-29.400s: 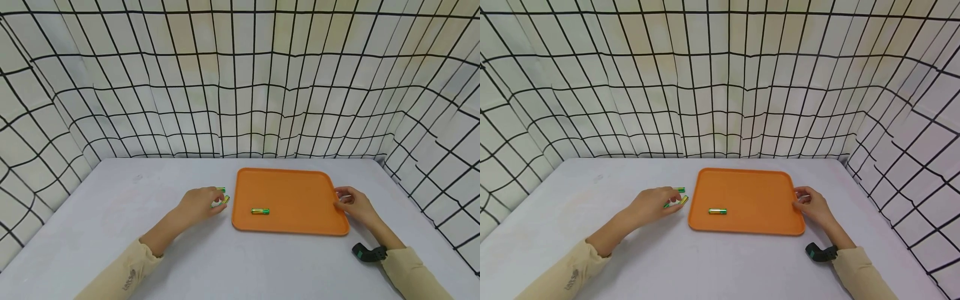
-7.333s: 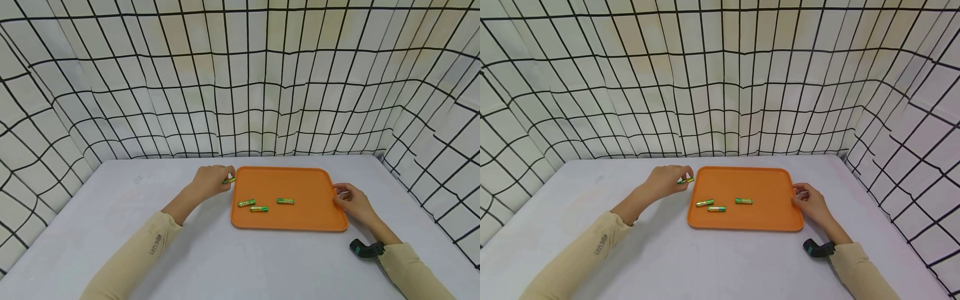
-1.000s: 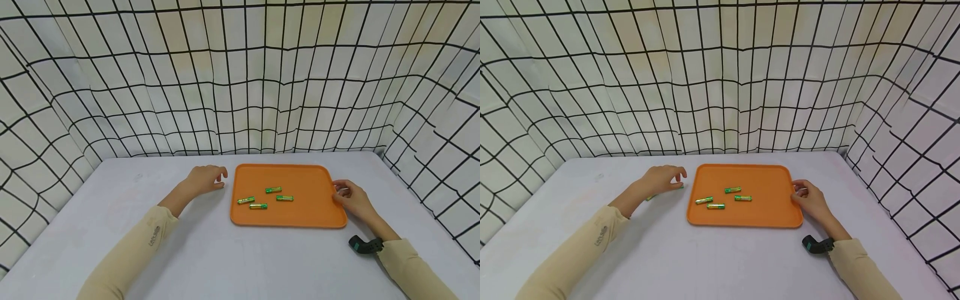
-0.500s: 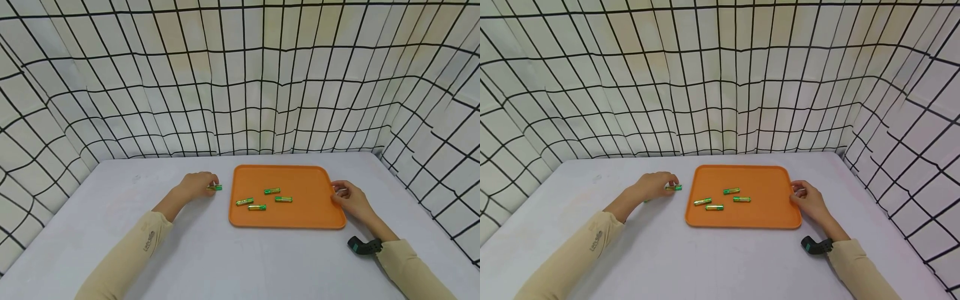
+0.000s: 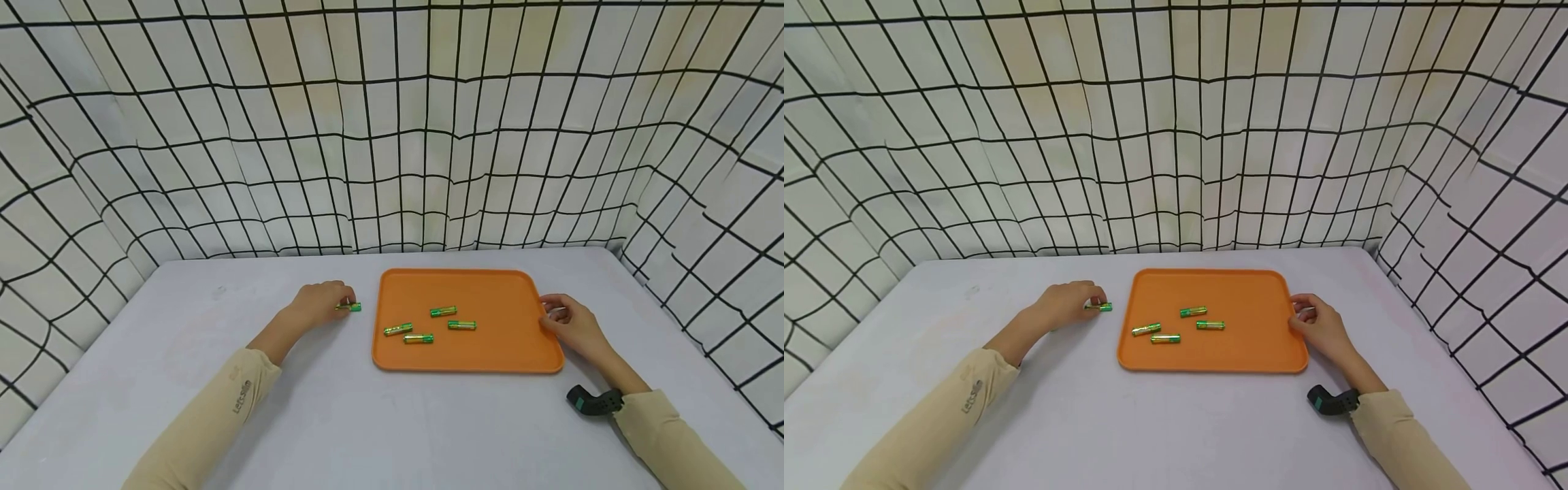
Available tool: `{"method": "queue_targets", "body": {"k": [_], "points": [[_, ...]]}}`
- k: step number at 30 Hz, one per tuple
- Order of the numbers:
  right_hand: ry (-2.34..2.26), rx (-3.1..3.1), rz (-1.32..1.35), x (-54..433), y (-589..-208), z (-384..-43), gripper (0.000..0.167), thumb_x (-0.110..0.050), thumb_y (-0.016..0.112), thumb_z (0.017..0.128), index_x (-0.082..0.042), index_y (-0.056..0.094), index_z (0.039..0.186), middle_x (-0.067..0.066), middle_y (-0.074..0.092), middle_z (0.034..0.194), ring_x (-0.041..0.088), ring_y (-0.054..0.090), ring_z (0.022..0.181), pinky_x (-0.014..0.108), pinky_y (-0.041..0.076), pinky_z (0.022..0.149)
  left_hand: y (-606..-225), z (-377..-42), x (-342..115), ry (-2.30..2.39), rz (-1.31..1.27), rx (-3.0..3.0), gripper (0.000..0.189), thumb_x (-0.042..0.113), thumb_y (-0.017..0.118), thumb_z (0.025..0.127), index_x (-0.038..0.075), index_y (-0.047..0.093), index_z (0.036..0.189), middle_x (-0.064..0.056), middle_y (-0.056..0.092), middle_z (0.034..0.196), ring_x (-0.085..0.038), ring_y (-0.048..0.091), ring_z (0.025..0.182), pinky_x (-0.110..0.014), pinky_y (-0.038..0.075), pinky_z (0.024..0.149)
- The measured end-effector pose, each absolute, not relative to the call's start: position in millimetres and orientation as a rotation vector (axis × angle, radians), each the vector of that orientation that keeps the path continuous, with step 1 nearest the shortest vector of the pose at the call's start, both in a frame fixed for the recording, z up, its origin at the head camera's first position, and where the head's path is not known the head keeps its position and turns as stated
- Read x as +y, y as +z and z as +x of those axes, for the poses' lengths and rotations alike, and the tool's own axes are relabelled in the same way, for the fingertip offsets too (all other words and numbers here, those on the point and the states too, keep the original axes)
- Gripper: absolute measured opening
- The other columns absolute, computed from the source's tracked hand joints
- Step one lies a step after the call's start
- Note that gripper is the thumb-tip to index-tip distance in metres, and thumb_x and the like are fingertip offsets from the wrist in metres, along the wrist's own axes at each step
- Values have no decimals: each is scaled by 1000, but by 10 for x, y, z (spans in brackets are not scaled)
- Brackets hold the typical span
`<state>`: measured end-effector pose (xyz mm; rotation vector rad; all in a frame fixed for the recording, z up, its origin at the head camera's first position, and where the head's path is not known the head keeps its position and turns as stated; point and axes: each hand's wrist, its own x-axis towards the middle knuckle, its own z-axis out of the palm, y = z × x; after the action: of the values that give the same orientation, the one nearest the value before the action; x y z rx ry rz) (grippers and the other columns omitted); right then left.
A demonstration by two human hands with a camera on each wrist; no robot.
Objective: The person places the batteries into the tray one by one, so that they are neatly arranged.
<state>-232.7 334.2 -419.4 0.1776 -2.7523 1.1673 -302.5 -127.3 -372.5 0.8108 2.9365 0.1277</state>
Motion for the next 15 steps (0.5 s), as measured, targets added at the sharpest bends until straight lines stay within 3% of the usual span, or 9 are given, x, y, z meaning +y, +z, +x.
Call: {"method": "queue_targets", "body": {"k": [15], "points": [[1165,-2761,157,3323,-4190,-2326,40,-9,64,92,5,53,128,22,59,112,14,55,83,19,46,68,-3715,-3012,-1284,133,837,2948,14,13,69,88,13,70,103,0,62,92,-18,59,82,-37,49,69]]}}
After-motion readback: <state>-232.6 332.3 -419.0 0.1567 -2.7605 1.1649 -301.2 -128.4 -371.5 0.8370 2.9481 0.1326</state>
